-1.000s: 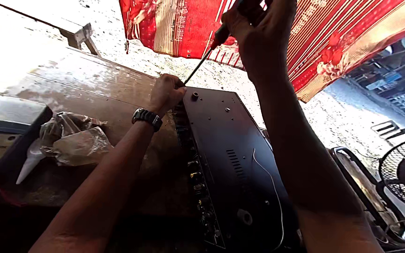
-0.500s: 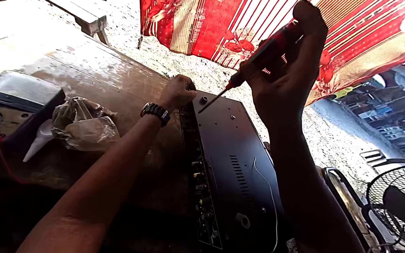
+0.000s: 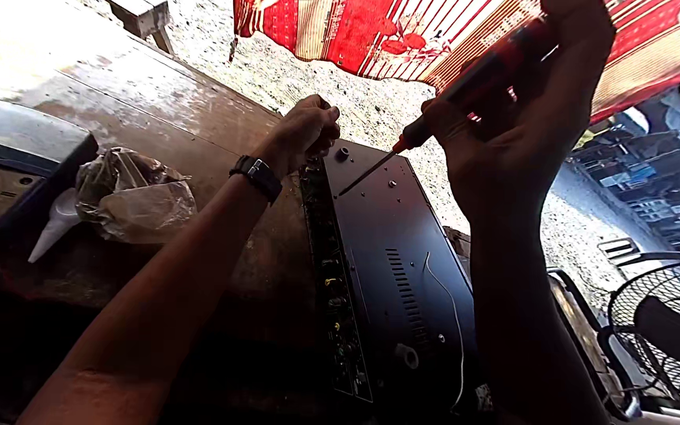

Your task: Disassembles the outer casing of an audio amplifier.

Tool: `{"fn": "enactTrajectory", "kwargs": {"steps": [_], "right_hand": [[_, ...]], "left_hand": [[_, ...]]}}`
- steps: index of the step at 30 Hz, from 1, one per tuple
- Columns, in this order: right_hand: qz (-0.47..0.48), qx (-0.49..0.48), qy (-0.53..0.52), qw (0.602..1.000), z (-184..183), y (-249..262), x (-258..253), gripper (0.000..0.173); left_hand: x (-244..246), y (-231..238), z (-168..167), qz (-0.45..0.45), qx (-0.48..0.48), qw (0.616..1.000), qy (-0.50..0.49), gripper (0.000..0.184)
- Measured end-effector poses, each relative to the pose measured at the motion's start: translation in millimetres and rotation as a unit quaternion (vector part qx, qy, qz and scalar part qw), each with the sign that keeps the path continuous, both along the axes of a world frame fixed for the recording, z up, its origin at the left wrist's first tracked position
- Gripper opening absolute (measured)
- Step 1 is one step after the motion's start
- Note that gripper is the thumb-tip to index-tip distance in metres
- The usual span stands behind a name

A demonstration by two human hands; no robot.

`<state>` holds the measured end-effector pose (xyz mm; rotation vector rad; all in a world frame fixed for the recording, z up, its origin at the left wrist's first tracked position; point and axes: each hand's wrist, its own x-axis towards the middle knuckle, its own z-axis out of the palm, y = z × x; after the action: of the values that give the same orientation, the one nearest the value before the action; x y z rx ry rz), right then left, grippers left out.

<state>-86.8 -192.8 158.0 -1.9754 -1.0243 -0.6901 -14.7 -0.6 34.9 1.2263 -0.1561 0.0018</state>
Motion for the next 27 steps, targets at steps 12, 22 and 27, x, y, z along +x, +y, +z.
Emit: {"fn": "enactTrajectory", "kwargs": {"steps": [12, 22, 27], "right_hand": [[-0.004, 0.006, 0.007, 1.0, -4.1, 0.3, 3.7, 0.081], [-0.001, 0.001, 0.005, 1.0, -6.1, -0.2, 6.8, 0.079], [-0.015, 0.005, 0.004, 1.0, -4.5, -0.3, 5.5, 0.08]], "left_hand": [[-25.7, 14.2, -6.7, -0.272, 0.146, 0.944, -0.119, 0.013], [-29.1, 9.5, -1.2, -0.235, 0.217, 0.937, -0.141, 0.011], [-29.1, 10.5, -1.1, -0.24, 0.21, 0.938, -0.138, 0.01]]}}
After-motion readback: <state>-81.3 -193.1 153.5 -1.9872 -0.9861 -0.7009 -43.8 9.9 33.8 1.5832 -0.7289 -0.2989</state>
